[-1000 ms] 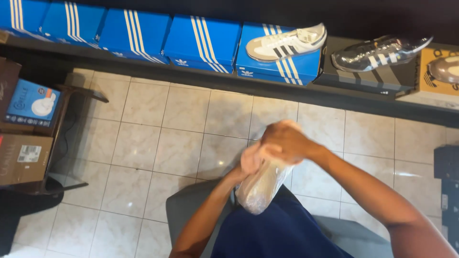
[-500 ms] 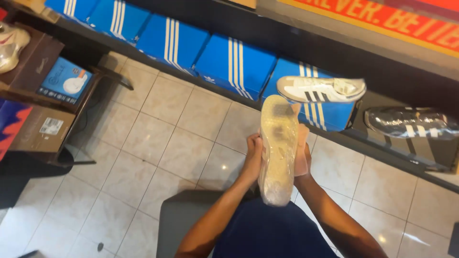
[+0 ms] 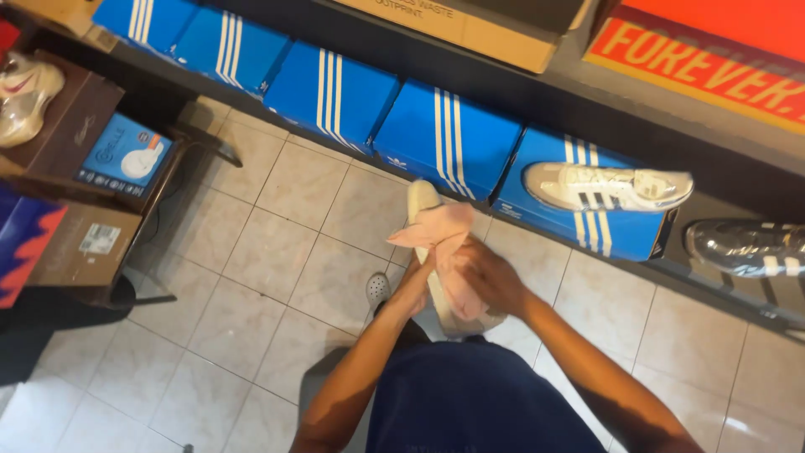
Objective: Cleaning multiple pairs of shoes with a cloth.
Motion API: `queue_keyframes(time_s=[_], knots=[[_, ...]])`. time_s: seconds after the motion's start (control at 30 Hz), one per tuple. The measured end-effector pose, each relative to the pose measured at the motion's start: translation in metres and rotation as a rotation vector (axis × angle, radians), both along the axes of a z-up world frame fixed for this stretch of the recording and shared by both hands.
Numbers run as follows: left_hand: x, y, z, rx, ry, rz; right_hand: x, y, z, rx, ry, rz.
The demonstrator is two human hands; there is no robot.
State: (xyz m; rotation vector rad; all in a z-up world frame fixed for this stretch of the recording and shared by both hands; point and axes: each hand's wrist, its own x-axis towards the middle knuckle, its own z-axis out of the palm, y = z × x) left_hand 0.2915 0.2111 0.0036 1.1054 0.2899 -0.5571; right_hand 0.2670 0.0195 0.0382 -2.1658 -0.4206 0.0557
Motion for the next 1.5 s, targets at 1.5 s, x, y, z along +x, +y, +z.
queue_keyframes(time_s=[1.5], knots=[[0.350,0.080,-0.020,1.038,-0.781,-0.637,0.206,-0.035,-0.039,1.128,0.096,-1.211]])
